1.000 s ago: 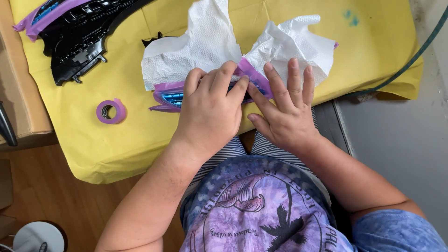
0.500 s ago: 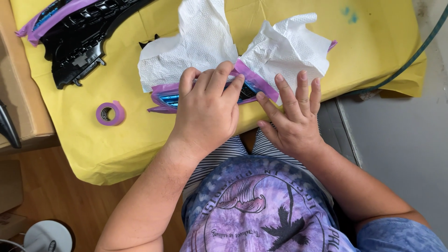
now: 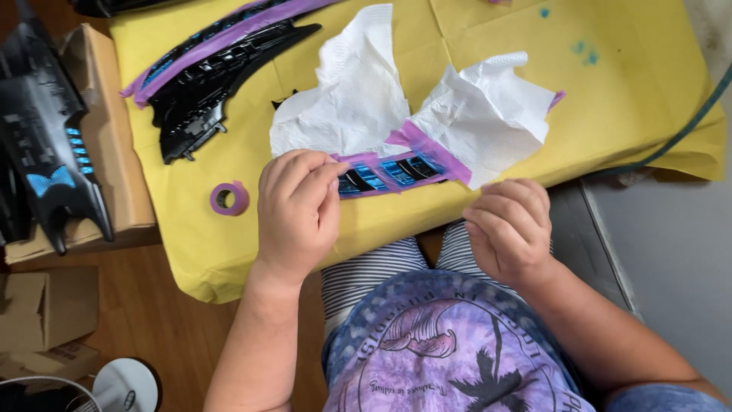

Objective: Masking a plastic component with tape and paper towels and then applying blue paint using an airbrush.

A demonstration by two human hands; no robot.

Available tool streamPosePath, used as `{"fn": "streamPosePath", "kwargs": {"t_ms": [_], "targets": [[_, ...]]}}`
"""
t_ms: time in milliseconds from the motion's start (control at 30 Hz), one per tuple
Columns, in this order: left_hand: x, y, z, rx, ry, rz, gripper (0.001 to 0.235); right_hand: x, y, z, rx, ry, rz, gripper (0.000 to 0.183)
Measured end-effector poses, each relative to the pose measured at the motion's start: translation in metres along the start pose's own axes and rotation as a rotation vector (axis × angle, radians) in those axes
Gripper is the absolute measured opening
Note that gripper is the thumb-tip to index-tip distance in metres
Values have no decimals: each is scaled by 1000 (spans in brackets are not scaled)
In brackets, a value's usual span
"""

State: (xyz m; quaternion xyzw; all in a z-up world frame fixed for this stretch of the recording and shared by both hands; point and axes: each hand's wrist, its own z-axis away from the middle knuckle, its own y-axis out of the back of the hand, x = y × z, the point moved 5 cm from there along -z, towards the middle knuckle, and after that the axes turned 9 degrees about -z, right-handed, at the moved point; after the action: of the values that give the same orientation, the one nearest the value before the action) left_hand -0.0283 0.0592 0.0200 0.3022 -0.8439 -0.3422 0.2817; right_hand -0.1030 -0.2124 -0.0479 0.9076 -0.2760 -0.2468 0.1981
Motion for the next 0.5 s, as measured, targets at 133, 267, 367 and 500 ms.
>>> {"fn": "streamPosePath", "kwargs": {"t_ms": [133, 267, 367, 500], "targets": [[-5, -3, 7, 5, 26, -65, 16, -19, -17, -24, 64, 40, -92, 22], [-10, -4, 5, -14, 40, -78, 17, -15, -30, -26, 63, 20, -165, 19], [-10, 3, 1, -47, 19, -80, 20, -9, -29, -20, 50, -9, -190, 16], [-18, 3, 5, -146, 55, -97, 33, -4, -19, -17, 78, -33, -180, 10]]}}
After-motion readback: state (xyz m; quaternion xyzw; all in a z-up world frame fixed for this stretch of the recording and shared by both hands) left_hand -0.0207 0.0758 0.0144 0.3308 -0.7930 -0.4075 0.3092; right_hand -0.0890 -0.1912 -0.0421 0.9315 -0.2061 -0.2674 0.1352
